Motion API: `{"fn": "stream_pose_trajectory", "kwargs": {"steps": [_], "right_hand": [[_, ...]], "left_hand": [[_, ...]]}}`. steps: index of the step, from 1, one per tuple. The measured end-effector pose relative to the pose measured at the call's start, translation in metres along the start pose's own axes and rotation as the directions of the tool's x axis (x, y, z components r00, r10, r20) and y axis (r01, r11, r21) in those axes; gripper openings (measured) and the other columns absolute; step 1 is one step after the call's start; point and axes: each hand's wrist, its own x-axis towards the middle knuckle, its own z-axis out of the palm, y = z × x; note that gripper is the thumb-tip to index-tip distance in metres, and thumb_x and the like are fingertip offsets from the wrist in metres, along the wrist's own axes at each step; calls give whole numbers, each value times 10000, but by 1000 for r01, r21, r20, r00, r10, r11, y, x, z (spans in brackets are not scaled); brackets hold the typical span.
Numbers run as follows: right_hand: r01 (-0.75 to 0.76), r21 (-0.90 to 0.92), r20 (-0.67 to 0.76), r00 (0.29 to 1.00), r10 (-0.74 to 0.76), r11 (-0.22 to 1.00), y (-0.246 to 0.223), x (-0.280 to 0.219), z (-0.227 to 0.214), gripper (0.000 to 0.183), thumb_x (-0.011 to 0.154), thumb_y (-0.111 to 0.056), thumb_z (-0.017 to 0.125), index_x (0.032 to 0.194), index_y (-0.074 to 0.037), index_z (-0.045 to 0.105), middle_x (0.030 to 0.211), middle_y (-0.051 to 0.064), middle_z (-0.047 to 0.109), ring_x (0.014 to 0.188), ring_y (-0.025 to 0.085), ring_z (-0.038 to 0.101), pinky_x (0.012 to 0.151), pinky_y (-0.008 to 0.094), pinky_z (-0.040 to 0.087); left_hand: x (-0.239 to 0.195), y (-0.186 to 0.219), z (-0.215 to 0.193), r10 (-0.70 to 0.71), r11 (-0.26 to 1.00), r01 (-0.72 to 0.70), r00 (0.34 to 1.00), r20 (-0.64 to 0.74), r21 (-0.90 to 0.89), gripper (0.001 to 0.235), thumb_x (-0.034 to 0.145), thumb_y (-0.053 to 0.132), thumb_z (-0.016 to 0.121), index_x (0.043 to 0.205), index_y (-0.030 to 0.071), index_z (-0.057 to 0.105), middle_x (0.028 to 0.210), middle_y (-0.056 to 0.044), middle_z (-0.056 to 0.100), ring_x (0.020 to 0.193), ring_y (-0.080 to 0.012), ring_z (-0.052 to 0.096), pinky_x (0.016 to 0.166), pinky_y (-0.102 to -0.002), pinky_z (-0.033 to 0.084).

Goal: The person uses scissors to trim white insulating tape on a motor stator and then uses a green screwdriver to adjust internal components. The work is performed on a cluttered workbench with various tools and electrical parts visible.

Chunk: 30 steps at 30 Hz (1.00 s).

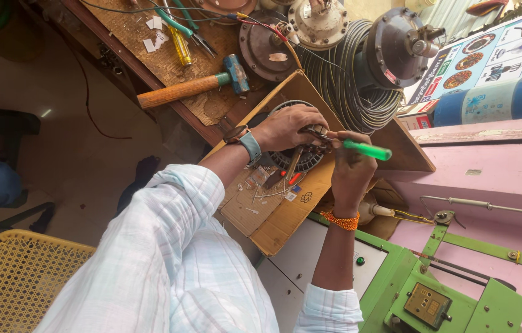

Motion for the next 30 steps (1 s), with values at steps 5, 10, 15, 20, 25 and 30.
{"fn": "stream_pose_trajectory", "kwargs": {"steps": [5,10,15,20,25,30], "right_hand": [[-37,-5,-8,999,37,999,1,-3,5,81,1033,8,671,1106,2,638,1072,120,749,1032,143,730,916,262,588],[105,52,13,994,-106,993,10,-6,11,83,1039,-6,668,1119,0,643,1143,132,725,1110,169,714,994,288,590],[71,33,0,997,-72,997,12,-5,9,75,1032,-18,674,1102,-3,652,1120,121,737,1069,155,717,946,268,576],[75,19,-3,997,-75,997,8,-10,10,78,1024,-30,671,1095,0,658,1109,114,747,1061,140,718,924,259,577],[3,37,-16,1000,-2,999,11,1,-1,135,1038,-16,666,1167,-7,629,1106,122,770,978,119,686,848,233,543],[50,95,64,996,-57,994,22,10,-10,172,1047,-1,631,1213,-17,588,1132,125,748,1081,137,710,926,224,548]], "left_hand": [[0,-1,1,13,1000,-13,1000,3,-24,352,856,317,803,1148,143,714,1053,-33,684,1077,-267,648,957,-431,493],[-1,-5,1,22,999,-23,999,-27,-32,362,849,327,803,1160,158,727,1058,-24,700,1087,-263,639,978,-427,488],[1,-5,0,20,1000,-21,1000,-24,-17,347,844,327,801,1149,171,742,1057,-24,713,1098,-260,640,1008,-428,476],[-2,-6,0,38,999,-39,999,-28,-34,353,847,325,803,1152,162,733,1066,-24,711,1097,-265,633,1004,-426,471],[1,-5,5,20,999,-21,999,-30,-32,294,865,303,795,1111,156,729,1066,-27,699,1091,-273,624,988,-430,470],[7,-6,5,-30,999,30,1000,-7,-26,308,861,303,800,1121,161,717,1072,-32,687,1081,-275,616,988,-430,464]]}}
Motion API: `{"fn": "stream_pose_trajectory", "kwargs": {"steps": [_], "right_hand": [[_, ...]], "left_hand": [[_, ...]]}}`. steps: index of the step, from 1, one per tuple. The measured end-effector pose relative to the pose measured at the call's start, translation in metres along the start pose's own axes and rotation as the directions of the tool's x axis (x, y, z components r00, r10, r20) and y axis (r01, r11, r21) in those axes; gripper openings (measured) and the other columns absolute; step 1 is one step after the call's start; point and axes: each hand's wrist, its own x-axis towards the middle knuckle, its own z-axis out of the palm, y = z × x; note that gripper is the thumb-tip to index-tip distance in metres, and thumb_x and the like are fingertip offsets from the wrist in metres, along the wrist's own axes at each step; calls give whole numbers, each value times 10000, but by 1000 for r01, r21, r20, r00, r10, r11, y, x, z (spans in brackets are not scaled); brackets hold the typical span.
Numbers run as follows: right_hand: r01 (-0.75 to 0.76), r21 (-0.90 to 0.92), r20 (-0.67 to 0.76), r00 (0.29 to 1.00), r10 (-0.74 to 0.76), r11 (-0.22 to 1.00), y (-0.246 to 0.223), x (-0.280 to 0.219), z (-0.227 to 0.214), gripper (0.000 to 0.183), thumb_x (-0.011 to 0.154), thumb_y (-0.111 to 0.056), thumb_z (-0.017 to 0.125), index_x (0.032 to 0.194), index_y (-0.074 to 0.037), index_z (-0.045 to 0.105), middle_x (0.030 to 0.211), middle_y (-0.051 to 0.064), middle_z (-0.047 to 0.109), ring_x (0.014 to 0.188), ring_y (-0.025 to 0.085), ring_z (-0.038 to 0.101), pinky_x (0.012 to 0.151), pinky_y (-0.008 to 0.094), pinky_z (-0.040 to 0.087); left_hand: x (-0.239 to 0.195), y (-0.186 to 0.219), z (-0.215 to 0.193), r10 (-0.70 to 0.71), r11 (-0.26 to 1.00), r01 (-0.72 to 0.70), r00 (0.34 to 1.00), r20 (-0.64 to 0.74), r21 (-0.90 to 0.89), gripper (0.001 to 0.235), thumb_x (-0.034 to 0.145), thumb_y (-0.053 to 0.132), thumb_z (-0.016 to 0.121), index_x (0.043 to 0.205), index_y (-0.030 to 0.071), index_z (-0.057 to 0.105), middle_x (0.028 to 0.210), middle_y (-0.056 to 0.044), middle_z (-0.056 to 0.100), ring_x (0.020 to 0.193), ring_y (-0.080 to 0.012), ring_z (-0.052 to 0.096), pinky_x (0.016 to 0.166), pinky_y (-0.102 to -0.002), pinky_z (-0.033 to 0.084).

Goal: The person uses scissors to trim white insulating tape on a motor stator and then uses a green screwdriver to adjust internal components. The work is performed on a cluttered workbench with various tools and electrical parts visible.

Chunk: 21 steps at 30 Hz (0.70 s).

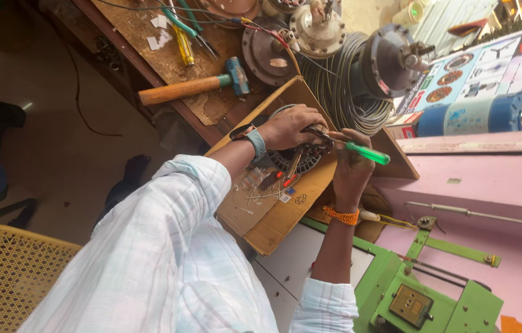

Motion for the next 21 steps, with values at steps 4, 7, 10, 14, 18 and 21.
{"fn": "stream_pose_trajectory", "kwargs": {"steps": [4,7,10,14,18,21], "right_hand": [[37,-26,47,998,-36,999,5,-6,-2,106,1055,-5,643,1154,1,603,1154,133,725,1113,155,707,979,260,563],[63,-8,6,998,-63,998,9,-10,5,100,1069,-11,650,1152,16,602,1168,148,709,1124,185,695,1020,308,568],[50,267,-150,989,-10,962,17,-18,6,136,1056,-42,640,1160,0,564,1148,148,708,1119,227,711,1046,372,589],[59,487,-286,953,95,871,32,-25,13,166,1062,-54,621,1190,7,534,1133,164,692,1098,267,714,1052,458,605],[92,475,-279,959,51,875,44,-35,9,165,1070,-56,617,1205,8,549,1166,154,680,1133,246,699,1088,437,603],[87,463,-284,957,55,882,48,-38,9,158,1071,-54,625,1199,11,559,1161,151,676,1134,244,696,1089,436,602]], "left_hand": [[-4,-2,2,23,1000,-23,1000,-11,-10,305,859,299,799,1118,157,722,1069,-30,689,1098,-270,618,992,-429,464],[-4,-2,-2,42,999,-43,999,-11,-33,303,859,314,807,1105,155,728,1072,-24,694,1097,-268,618,991,-432,460],[-1,2,1,20,999,-21,1000,-9,-33,314,862,314,801,1123,158,726,1075,-21,695,1076,-263,623,986,-425,468],[-6,-1,-4,79,996,-80,997,-20,-39,321,859,312,801,1127,153,723,1077,-25,698,1078,-273,615,984,-427,464],[-7,-2,2,74,997,-74,997,-16,7,309,873,323,790,1126,163,712,1071,-23,693,1086,-269,619,996,-434,467],[-7,-1,1,82,997,-82,997,-15,14,316,887,340,786,1128,160,690,1081,-28,682,1095,-284,604,988,-446,461]]}}
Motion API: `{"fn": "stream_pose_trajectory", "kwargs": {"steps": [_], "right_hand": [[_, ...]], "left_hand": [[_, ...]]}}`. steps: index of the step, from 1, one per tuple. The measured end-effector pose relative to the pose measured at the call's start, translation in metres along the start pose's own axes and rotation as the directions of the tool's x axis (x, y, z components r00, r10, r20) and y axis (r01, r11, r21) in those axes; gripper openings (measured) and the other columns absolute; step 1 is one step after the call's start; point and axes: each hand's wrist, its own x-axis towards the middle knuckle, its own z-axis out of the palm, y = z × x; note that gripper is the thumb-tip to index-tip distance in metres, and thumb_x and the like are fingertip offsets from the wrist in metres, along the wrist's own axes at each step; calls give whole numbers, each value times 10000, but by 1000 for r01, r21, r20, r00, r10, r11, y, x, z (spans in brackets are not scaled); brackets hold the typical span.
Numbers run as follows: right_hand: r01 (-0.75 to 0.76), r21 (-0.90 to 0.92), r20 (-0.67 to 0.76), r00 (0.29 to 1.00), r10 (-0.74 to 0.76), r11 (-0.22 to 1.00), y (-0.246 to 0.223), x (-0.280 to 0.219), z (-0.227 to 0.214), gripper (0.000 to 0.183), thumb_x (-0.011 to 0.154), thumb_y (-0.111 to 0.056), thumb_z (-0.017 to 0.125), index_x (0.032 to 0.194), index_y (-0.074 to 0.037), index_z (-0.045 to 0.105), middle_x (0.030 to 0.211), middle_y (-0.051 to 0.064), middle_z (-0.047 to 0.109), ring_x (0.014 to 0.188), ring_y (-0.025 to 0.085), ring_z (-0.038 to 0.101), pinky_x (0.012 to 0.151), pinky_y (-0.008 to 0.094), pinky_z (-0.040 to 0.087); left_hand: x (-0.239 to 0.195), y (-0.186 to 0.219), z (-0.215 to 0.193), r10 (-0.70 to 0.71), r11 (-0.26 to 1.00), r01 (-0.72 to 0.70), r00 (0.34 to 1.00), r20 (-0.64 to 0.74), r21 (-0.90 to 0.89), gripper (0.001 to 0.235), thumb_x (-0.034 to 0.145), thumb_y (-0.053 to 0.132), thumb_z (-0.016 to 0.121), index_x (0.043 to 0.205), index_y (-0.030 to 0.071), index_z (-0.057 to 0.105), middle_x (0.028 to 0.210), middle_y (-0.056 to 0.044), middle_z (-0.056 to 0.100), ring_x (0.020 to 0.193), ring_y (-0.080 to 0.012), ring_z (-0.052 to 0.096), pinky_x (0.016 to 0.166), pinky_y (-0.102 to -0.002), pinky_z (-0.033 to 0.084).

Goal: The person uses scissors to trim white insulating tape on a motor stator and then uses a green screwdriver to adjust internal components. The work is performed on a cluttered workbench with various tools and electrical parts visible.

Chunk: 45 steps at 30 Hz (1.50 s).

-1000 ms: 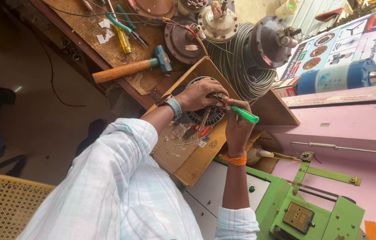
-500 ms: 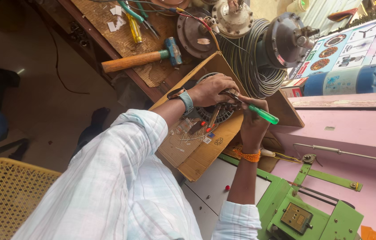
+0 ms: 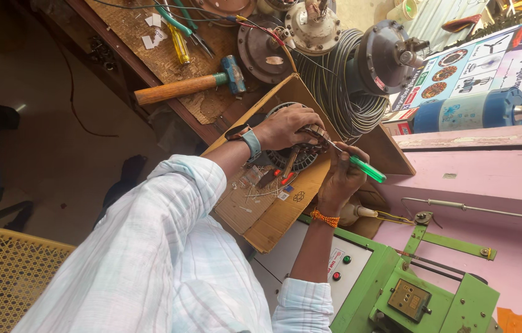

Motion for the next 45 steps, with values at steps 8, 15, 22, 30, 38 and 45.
{"fn": "stream_pose_trajectory", "kwargs": {"steps": [8,15,22,30,38,45], "right_hand": [[-21,-16,-31,999,21,1000,-5,-2,2,171,1017,-48,674,1154,1,584,1129,135,699,1099,215,703,1058,382,602],[47,-474,69,997,-16,879,-40,6,27,120,1025,-1,657,1143,0,634,1115,135,742,1062,157,709,966,270,574],[2,-758,-53,997,-63,653,-57,-5,67,125,965,-12,692,1087,-20,716,1061,92,772,969,139,751,860,272,619],[5,-644,-140,982,-124,765,-53,-15,53,105,971,-39,716,1059,16,726,1000,118,747,898,173,715,820,304,606],[-428,-273,-462,844,272,862,-11,7,-39,197,993,-66,651,1152,47,624,986,116,715,775,164,711,710,296,634],[-623,-120,-309,763,567,773,36,0,-27,268,974,-107,654,1222,-8,627,1069,107,709,867,155,700,736,305,614]], "left_hand": [[-3,4,-3,6,1000,-6,1000,-6,3,306,884,327,775,1135,175,689,1095,-20,681,1098,-287,604,982,-451,462],[-3,13,-10,-34,999,33,999,24,19,334,876,330,763,1163,177,684,1100,-5,682,1096,-262,609,992,-432,466],[-3,13,-10,-36,998,33,998,54,52,351,875,334,767,1176,177,678,1092,-27,650,1096,-278,594,984,-436,465],[-4,15,-13,20,999,-23,997,77,44,365,848,300,802,1164,176,668,1117,-21,663,1141,-282,606,990,-449,457],[-30,28,-6,25,988,-50,986,167,147,433,783,232,839,1199,254,718,1096,15,657,1058,-256,580,991,-445,450],[-19,13,-9,83,988,-97,991,109,123,434,740,239,861,1158,243,744,1107,63,713,1046,-230,598,1009,-419,453]]}}
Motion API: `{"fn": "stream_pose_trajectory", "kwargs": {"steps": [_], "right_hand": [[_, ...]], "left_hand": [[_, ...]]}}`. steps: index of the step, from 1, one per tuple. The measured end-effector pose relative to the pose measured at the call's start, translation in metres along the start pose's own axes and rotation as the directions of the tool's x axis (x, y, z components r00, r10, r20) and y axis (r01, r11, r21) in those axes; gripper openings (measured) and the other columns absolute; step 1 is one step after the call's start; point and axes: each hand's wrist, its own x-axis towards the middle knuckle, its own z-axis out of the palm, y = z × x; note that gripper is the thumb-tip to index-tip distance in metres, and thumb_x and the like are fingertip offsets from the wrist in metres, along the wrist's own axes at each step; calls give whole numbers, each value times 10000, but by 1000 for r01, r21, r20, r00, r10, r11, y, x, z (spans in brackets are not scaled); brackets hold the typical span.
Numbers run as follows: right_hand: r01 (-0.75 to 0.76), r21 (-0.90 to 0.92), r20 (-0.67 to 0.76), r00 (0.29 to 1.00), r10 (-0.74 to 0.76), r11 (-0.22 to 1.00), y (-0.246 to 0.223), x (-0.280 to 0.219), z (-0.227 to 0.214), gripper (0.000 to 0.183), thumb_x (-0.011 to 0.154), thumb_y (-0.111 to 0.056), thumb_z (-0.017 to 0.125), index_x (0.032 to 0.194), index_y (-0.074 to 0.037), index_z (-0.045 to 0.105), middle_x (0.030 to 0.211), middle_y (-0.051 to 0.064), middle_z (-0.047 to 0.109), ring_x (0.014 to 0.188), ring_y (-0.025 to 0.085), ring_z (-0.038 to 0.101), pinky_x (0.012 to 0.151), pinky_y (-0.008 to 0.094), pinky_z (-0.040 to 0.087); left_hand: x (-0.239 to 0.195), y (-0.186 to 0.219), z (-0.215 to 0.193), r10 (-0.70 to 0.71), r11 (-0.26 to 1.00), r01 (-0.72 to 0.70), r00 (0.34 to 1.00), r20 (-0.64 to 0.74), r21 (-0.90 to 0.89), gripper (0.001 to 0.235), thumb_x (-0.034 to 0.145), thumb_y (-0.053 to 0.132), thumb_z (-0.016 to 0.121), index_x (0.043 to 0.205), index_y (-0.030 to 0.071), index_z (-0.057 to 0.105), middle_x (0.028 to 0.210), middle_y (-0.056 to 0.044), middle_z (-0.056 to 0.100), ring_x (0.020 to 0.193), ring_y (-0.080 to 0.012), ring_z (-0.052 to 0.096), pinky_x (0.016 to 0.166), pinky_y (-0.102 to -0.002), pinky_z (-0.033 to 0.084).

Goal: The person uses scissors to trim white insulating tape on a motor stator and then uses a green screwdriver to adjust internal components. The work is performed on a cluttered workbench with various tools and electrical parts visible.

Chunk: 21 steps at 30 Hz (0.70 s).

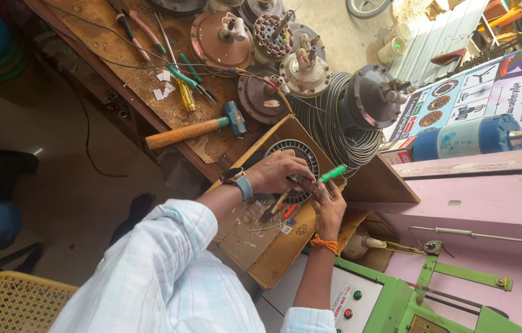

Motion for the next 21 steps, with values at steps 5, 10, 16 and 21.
{"fn": "stream_pose_trajectory", "kwargs": {"steps": [5,10,16,21], "right_hand": [[202,256,17,977,-213,945,-27,-33,13,338,990,-165,642,1265,28,608,1224,167,696,1081,236,726,960,351,626],[486,-123,336,841,-424,865,-49,-63,14,570,997,-301,732,1400,66,564,1366,129,631,1255,205,609,1075,348,517],[480,-361,445,842,-305,800,-56,-61,25,687,951,-433,717,1454,10,563,1295,99,675,1170,146,628,1005,314,524],[474,-316,466,832,-301,822,-52,-62,23,665,963,-441,737,1426,14,592,1286,93,682,1194,143,627,1045,298,513]], "left_hand": [[-2,-8,-7,2,989,-10,998,-55,-145,398,791,223,847,1173,234,736,1117,55,732,1054,-223,628,1006,-404,472],[-7,0,-4,-22,991,19,999,-23,-132,436,777,241,846,1197,209,732,1111,0,738,1058,-282,605,999,-417,461],[1,1,-22,-76,967,118,979,188,-227,460,835,370,804,1272,251,723,1206,-17,756,1106,-286,631,1041,-408,463],[-1,1,-26,-67,969,113,976,208,-218,417,889,295,750,1298,219,717,1210,-77,739,1130,-311,641,1032,-440,464]]}}
